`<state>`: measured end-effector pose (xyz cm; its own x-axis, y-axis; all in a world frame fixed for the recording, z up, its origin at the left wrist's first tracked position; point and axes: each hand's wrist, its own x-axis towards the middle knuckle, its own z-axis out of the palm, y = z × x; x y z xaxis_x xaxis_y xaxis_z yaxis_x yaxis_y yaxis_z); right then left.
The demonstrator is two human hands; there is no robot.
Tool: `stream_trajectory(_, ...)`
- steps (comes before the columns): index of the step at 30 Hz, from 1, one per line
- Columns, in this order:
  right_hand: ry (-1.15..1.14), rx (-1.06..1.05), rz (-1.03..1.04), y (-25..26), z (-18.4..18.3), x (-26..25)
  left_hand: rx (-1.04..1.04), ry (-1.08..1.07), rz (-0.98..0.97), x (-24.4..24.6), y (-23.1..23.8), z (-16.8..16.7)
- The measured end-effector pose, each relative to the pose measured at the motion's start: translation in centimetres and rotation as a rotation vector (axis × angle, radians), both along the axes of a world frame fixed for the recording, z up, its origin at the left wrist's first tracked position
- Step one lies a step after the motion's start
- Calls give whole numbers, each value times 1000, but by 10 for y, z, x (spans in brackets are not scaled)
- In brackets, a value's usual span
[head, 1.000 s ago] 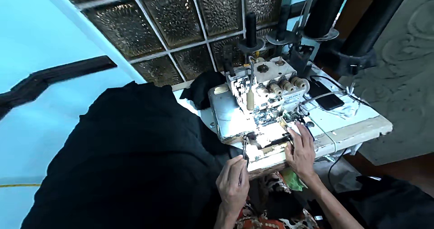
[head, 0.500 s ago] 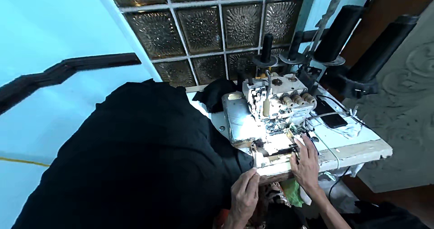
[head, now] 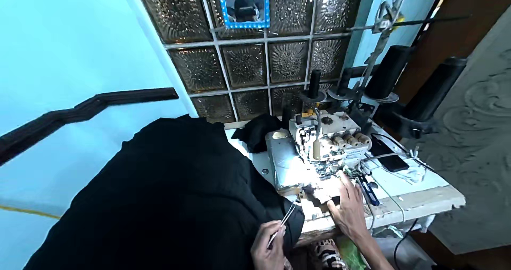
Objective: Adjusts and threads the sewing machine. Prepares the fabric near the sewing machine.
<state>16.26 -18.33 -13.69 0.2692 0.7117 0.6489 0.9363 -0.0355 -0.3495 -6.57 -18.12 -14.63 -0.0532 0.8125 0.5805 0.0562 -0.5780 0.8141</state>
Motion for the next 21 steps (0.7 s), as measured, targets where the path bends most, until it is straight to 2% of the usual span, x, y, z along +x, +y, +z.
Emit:
stream_trajectory(3,14,60,-26,7,8,-6,-129,-66,-3,-11,1,7)
stream_trajectory(8,89,194,-57,36,28,-10,-90,152,61,-15,3,3)
stream_trajectory(14,135,219,-41,50,32,1,-145,152,2,-19,3,6)
stream_trajectory(19,173,320,-153,67,28,0,-232,216,-5,-19,-2,14)
stream_trajectory(21,277,322,-185,68,28,-2,-264,239,-29,-20,-2,17)
